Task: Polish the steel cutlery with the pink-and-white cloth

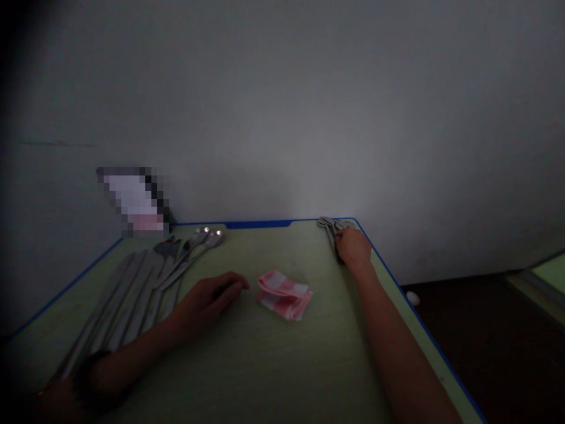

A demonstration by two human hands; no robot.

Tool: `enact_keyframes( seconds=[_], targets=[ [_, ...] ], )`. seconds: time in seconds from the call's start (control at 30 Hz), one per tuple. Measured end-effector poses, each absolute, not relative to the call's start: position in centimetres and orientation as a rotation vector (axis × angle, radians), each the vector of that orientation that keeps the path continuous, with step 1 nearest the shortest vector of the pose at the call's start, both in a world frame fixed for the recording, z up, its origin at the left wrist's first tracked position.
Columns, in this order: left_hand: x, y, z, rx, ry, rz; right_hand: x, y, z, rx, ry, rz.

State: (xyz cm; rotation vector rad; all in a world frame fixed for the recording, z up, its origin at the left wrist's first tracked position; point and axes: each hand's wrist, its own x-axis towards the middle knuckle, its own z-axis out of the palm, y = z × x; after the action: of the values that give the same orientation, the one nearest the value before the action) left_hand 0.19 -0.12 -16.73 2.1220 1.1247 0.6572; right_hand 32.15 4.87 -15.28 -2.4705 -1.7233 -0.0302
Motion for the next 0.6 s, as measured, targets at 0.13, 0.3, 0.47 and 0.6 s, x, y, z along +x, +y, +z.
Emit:
enact_keyframes(
  seconds=[0.13,0.3,0.47,0.6],
  targets=[
    [0.1,-0.1,-16.8,2.124,1.120,0.645,32.2,4.8,-15.6,-2.449,-1.721,-0.050],
    [0.1,-0.2,-16.7,2.124,1.124,0.630,32.4,5.0,-16.0,-2.382,-1.723,-0.083],
    [0.2,-0.1,-16.6,2.147,1.133,0.588,31.6,5.2,-16.3,-2.198,-1.809,-0.089],
    [0.1,-0.1,-16.9,2.163,1.114,0.591,29.2,5.1,-15.7,-1.912,-1.906,-0.106]
  ],
)
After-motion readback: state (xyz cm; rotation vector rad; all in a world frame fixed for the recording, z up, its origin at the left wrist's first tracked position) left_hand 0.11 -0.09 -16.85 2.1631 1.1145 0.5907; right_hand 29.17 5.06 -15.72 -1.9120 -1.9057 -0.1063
